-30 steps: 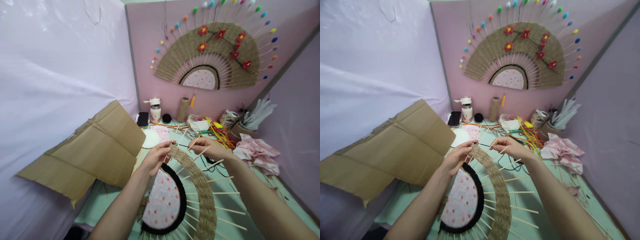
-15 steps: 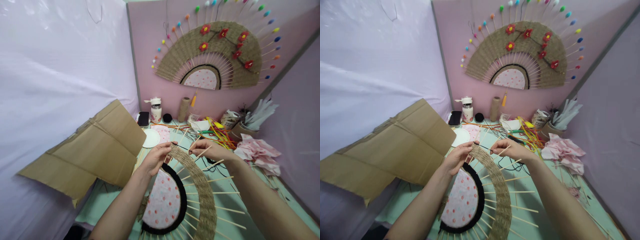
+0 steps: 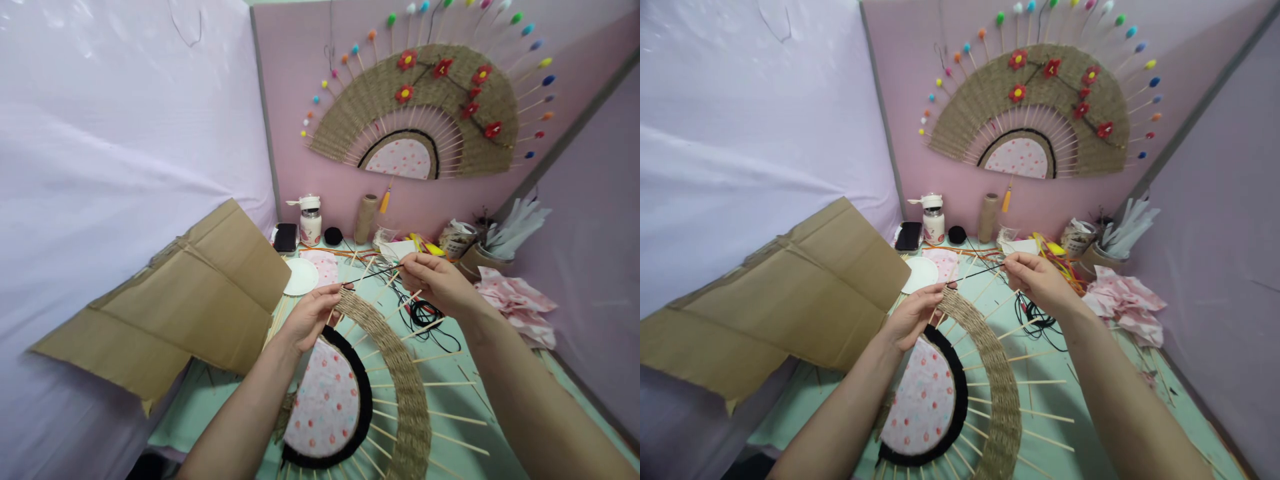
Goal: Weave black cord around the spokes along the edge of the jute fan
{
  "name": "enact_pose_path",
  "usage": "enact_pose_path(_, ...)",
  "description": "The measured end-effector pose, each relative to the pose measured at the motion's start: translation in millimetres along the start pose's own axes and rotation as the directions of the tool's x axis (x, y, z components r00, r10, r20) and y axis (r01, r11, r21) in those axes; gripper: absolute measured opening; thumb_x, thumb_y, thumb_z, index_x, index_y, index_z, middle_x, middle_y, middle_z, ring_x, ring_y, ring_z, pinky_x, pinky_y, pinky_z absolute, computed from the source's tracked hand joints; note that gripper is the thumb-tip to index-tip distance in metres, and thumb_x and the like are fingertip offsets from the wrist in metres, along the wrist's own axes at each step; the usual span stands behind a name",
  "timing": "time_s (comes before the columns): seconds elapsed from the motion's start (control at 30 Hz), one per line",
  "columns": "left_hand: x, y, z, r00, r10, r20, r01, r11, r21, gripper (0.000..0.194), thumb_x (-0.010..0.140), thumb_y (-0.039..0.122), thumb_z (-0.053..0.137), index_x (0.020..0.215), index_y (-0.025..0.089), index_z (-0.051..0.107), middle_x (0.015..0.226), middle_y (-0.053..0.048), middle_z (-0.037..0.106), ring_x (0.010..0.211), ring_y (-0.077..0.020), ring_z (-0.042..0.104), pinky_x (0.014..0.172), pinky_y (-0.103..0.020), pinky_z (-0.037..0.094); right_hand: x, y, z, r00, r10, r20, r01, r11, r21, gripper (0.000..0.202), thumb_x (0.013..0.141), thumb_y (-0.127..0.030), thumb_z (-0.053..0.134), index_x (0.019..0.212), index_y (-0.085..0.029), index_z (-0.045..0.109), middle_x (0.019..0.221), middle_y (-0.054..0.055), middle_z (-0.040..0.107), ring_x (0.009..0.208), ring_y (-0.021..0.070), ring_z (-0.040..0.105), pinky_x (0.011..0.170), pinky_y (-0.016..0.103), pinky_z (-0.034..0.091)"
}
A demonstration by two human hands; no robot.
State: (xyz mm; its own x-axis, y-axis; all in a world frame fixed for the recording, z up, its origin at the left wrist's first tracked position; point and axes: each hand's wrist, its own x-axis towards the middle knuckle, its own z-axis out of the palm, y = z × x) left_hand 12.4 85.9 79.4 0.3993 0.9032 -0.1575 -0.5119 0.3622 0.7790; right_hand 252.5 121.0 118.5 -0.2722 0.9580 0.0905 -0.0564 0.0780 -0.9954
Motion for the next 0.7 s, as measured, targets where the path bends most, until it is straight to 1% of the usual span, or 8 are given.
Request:
enact_pose_path(0.17, -0.2, -0.3, 0.2, 1.000, 0.015, -0.008, -0.015, 1.000, 0.010, 0.028, 0.068, 0.020, 0.069, 0.096, 0.014, 0.070, 0.085, -0.004, 0.064, 0.065, -0.0073, 0.050, 0.057, -0.019, 0.035, -2.5, -0.9, 0.8, 1.000, -0.013, -0.027, 0.012, 0.999, -0.050, 0.025, 0.076, -0.041, 0.063, 0.074, -0.018, 0.054, 0.051, -0.006, 0.031, 0.047, 0.0075, 0.028, 0.045, 0.024, 0.021)
enact_pose_path(0.27, 0.3, -0.9, -0.3, 1.000, 0.022, 0.010, -0.023, 1.000, 0.015, 0.030, 0.069, 0.020, 0.068, 0.098, 0.014, 0.070, 0.085, -0.005, 0.064, 0.065, -0.0074, 0.051, 0.057, -0.019, 0.034, -5.0, -2.9, -0.1, 0.998, -0.043, -0.053, 0.041, 0.998, -0.040, 0.024, 0.075, -0.040, 0.064, 0.073, -0.018, 0.054, 0.052, -0.006, 0.029, 0.047, 0.0069, 0.027, 0.046, 0.024, 0.021)
enact_pose_path(0.33, 0.4, -1.1, -0.3, 1.000, 0.024, 0.020, -0.025, 1.000, 0.017, 0.030, 0.069, 0.021, 0.068, 0.098, 0.014, 0.070, 0.085, -0.005, 0.064, 0.064, -0.0074, 0.051, 0.057, -0.019, 0.034, -7.2, -3.9, -2.1, 0.997, -0.051, -0.054, 0.049, 0.998, -0.040, 0.024, 0.074, -0.040, 0.066, 0.073, -0.018, 0.055, 0.052, -0.006, 0.031, 0.047, 0.0067, 0.028, 0.045, 0.023, 0.020)
enact_pose_path(0.43, 0.2, -0.6, 0.3, 1.000, 0.019, 0.004, -0.019, 1.000, 0.011, 0.029, 0.069, 0.020, 0.068, 0.097, 0.014, 0.069, 0.085, -0.004, 0.064, 0.064, -0.0068, 0.050, 0.056, -0.018, 0.035, -10.3, -1.7, -7.4, 1.000, -0.007, -0.030, 0.006, 0.999, -0.051, 0.025, 0.071, -0.040, 0.069, 0.072, -0.018, 0.057, 0.055, -0.004, 0.037, 0.048, 0.0065, 0.030, 0.044, 0.023, 0.019)
enact_pose_path(0.5, -0.1, 0.0, 0.7, 1.000, 0.014, -0.006, -0.014, 1.000, 0.003, 0.027, 0.069, 0.019, 0.069, 0.096, 0.014, 0.069, 0.086, -0.004, 0.064, 0.065, -0.0065, 0.051, 0.057, -0.017, 0.035, -11.9, 3.4, -10.6, 0.999, 0.035, -0.022, -0.036, 0.999, -0.022, 0.025, 0.069, -0.039, 0.070, 0.073, -0.018, 0.058, 0.055, -0.005, 0.037, 0.046, 0.0056, 0.029, 0.043, 0.023, 0.018)
enact_pose_path(0.57, -0.5, 0.7, 0.9, 1.000, 0.007, -0.001, -0.007, 1.000, 0.003, 0.029, 0.069, 0.019, 0.069, 0.097, 0.013, 0.069, 0.088, -0.005, 0.064, 0.068, -0.0071, 0.052, 0.058, -0.017, 0.036, -13.4, 11.3, -11.8, 0.998, 0.067, -0.013, -0.066, 0.997, 0.033, 0.025, 0.069, -0.038, 0.070, 0.075, -0.017, 0.058, 0.053, -0.006, 0.034, 0.045, 0.0048, 0.025, 0.043, 0.022, 0.016)
enact_pose_path(0.63, -1.1, 1.4, 1.0, 1.000, 0.007, 0.017, -0.007, 1.000, 0.013, 0.031, 0.070, 0.020, 0.068, 0.100, 0.013, 0.068, 0.089, -0.005, 0.064, 0.070, -0.0083, 0.053, 0.060, -0.018, 0.037, -15.1, 21.2, -10.0, 0.996, 0.088, 0.003, -0.088, 0.993, 0.081, 0.025, 0.070, -0.038, 0.070, 0.076, -0.017, 0.059, 0.052, -0.007, 0.031, 0.045, 0.0048, 0.025, 0.044, 0.022, 0.015)
enact_pose_path(0.7, -1.8, 1.9, 1.3, 0.999, 0.022, 0.032, -0.023, 1.000, 0.020, 0.033, 0.070, 0.020, 0.067, 0.103, 0.013, 0.068, 0.089, -0.006, 0.064, 0.072, -0.0095, 0.055, 0.062, -0.019, 0.038, -17.1, 32.2, -5.9, 0.994, 0.106, 0.019, -0.107, 0.989, 0.106, 0.026, 0.069, -0.038, 0.070, 0.076, -0.016, 0.059, 0.052, -0.007, 0.031, 0.045, 0.0051, 0.026, 0.044, 0.022, 0.016)
